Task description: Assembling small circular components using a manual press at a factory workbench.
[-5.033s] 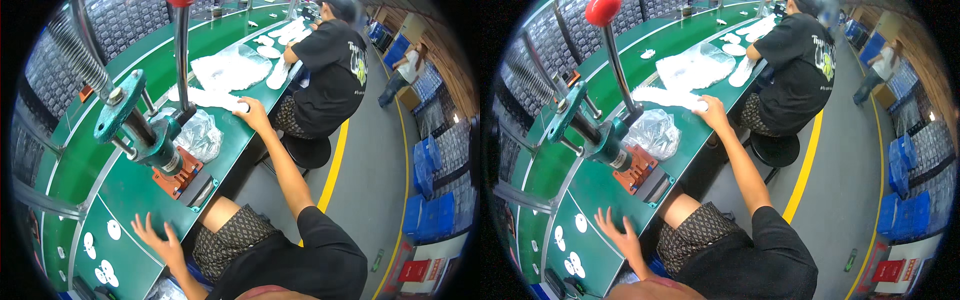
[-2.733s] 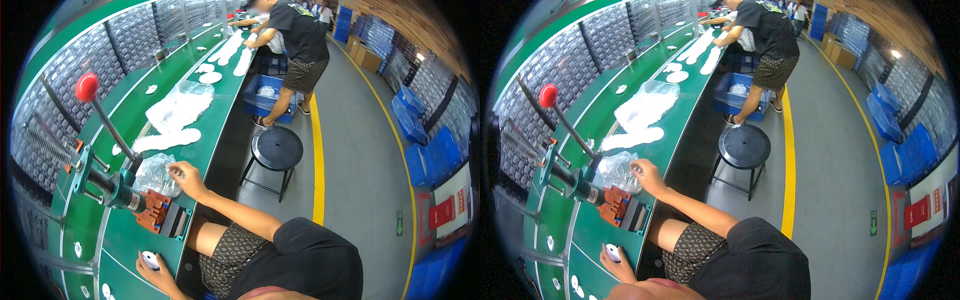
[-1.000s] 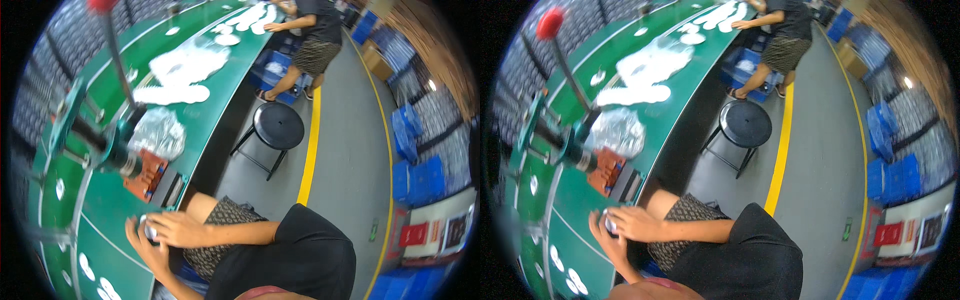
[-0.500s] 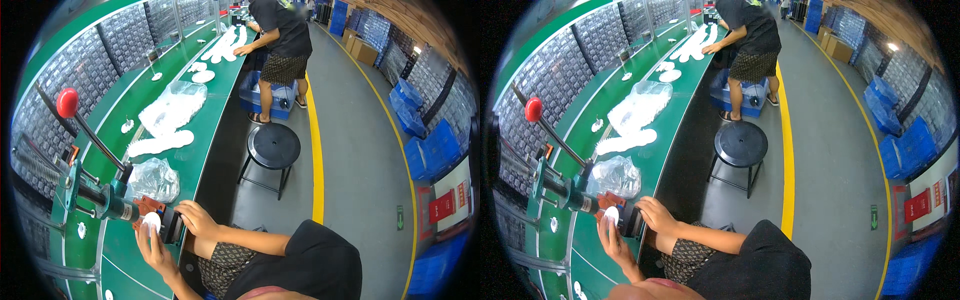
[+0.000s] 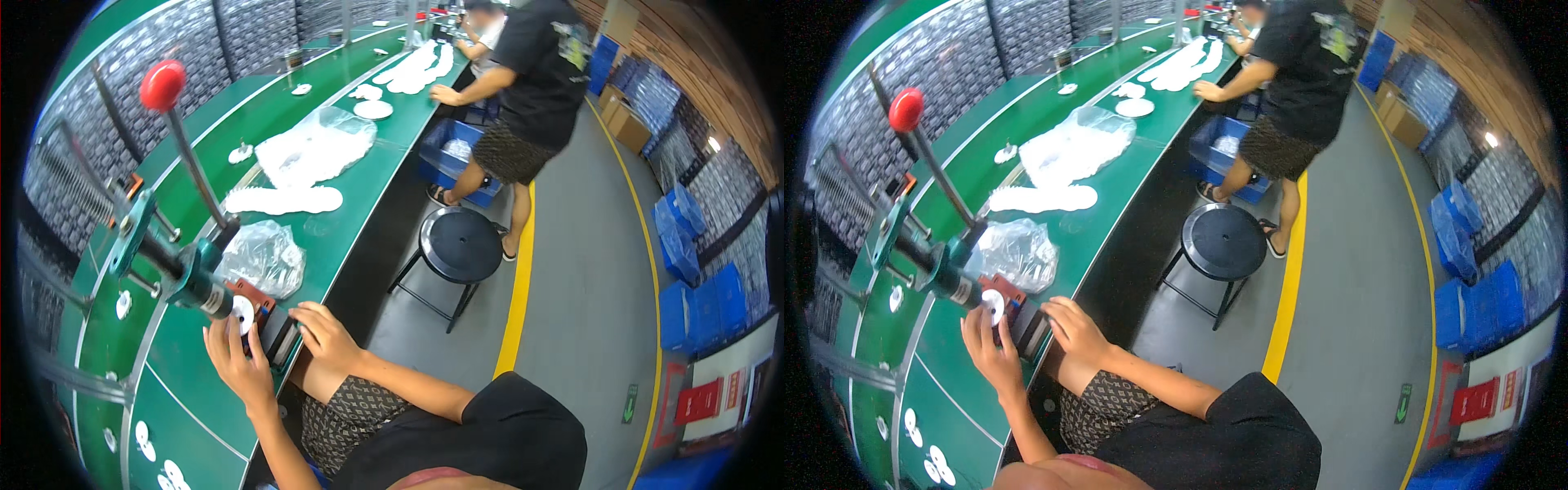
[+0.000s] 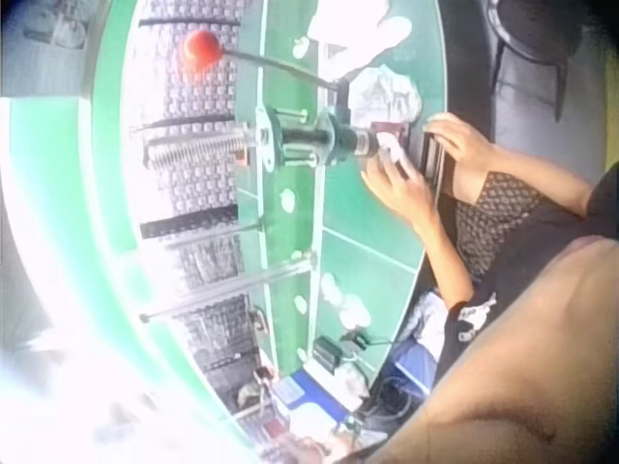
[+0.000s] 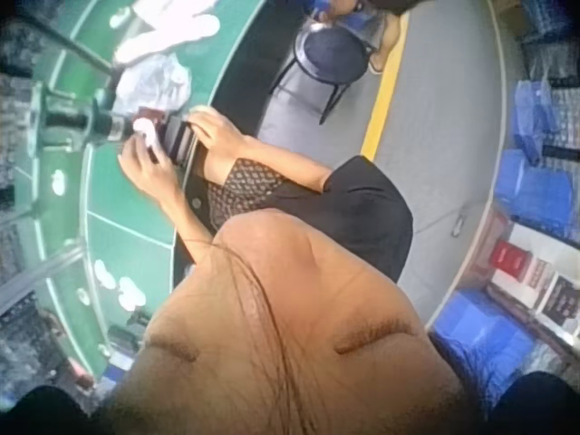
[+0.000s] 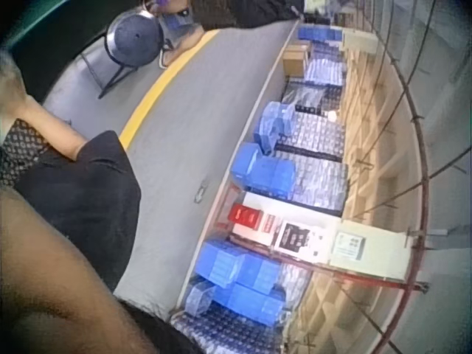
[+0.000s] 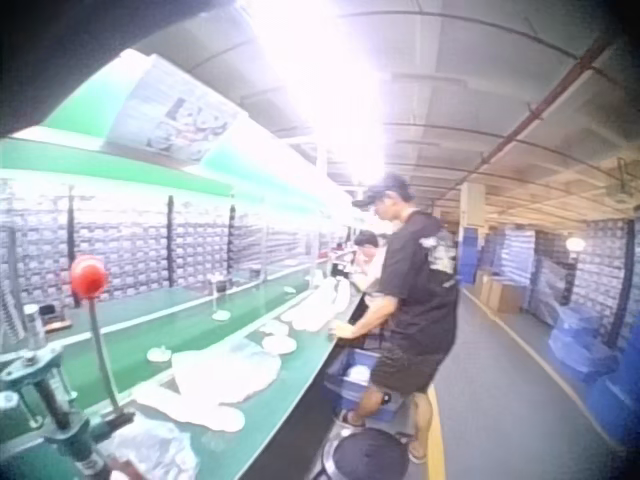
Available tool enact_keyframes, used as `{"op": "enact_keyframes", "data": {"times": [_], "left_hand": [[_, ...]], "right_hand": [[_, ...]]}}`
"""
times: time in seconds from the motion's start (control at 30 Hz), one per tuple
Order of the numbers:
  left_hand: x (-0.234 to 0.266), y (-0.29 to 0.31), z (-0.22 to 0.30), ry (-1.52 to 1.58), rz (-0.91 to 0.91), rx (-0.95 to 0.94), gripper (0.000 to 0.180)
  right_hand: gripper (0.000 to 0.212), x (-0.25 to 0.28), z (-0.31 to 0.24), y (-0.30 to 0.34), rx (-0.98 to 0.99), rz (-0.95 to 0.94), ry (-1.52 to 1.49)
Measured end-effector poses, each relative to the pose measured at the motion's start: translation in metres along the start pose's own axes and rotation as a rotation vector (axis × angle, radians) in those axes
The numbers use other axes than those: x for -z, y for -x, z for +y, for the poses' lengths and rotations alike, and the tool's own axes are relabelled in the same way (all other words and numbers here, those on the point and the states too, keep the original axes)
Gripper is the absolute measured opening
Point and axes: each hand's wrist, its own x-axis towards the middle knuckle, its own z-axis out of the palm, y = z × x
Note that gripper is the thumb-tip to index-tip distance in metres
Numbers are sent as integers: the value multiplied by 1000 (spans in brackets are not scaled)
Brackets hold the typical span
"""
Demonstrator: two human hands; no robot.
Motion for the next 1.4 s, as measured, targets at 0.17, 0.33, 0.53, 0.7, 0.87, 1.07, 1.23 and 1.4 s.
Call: {"op": "enact_keyframes", "data": {"times": [0.17,0.33,0.53,0.7,0.87,1.07,1.23,1.4], "left_hand": [[4,-4,-2,-26,-66,43,38],[10,-2,1,-5,-151,83,53],[3,-11,-5,57,-91,129,52],[1,-9,-9,186,-86,203,59],[-1,-5,-13,205,-43,173,61],[-9,-8,-11,225,38,228,67],[-1,-9,-21,88,11,38,60],[17,14,-5,55,54,-37,51]], "right_hand": [[29,-10,0,1,6,69,58],[25,23,-51,-98,-76,245,-151],[33,58,-158,-314,821,516,-45],[25,66,-189,-333,861,168,357],[42,124,-146,-210,561,168,-428],[59,84,-118,-118,512,452,-890],[18,92,-158,-227,467,150,-876],[57,72,-147,-237,284,11,-935]]}}
